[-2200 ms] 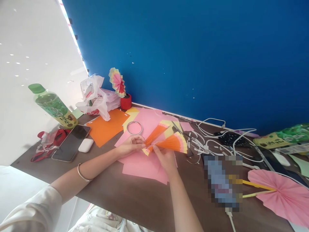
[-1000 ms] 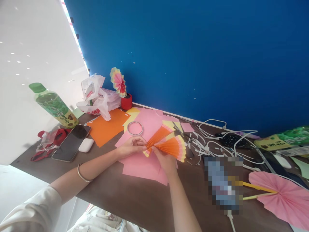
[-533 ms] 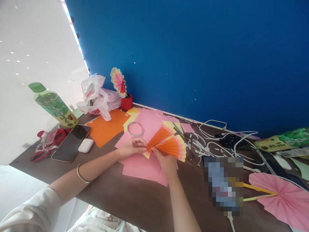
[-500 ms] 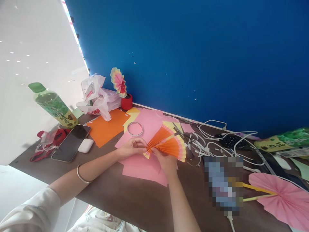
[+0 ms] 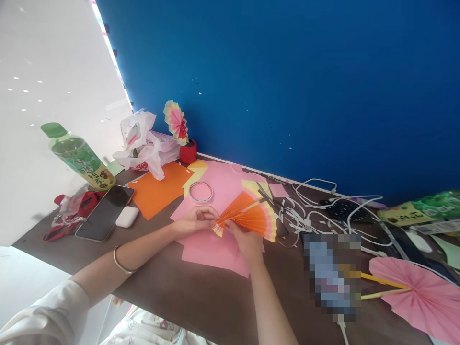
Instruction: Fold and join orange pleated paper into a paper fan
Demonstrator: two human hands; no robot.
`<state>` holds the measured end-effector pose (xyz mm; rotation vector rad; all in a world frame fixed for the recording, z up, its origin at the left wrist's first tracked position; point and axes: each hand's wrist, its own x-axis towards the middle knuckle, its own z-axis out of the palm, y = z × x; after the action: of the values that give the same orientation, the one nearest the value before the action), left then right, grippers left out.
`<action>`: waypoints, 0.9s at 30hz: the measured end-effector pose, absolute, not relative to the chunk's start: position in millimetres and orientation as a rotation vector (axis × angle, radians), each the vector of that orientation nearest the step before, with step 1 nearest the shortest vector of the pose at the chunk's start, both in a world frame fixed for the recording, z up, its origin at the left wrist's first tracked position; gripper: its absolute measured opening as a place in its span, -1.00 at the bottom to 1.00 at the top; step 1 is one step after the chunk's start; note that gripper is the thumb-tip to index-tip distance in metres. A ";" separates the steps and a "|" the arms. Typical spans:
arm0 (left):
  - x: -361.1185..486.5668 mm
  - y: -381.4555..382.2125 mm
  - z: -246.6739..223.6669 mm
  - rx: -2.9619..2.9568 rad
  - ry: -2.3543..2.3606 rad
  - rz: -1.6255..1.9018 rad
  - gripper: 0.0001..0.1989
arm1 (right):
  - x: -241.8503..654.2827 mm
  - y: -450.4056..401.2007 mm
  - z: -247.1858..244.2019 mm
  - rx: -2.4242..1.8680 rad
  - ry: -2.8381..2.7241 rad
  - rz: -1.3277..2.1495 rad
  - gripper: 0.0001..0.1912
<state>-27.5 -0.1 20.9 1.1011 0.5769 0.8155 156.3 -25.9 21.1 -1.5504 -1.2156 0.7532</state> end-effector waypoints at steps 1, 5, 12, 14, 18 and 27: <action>-27.6 -0.3 20.6 1.111 0.578 0.817 -0.71 | 157.1 -25.6 19.8 -1.545 -1.224 0.745 -0.67; -27.4 -1.5 19.9 1.139 0.607 0.821 -0.72 | 159.4 -25.2 17.2 -1.553 -1.232 0.753 -0.68; -26.7 -1.4 17.2 1.165 0.635 0.822 -0.71 | 158.6 -25.5 18.0 -1.571 -1.201 0.767 -0.69; -26.5 -1.5 17.4 1.180 0.642 0.831 -0.71 | 159.3 -25.2 17.7 -1.547 -1.193 0.770 -0.68; -26.1 -1.4 17.9 1.196 0.661 0.854 -0.70 | 162.1 -24.3 19.0 -1.511 -1.187 0.766 -0.65; -25.8 1.5 12.7 1.235 0.702 0.978 -0.73 | 159.4 -26.4 36.9 -1.304 -1.407 0.979 -0.84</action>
<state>-25.8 1.5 12.7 1.2352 0.7016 0.9777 159.4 -26.4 36.9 -1.3040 -1.4072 0.9788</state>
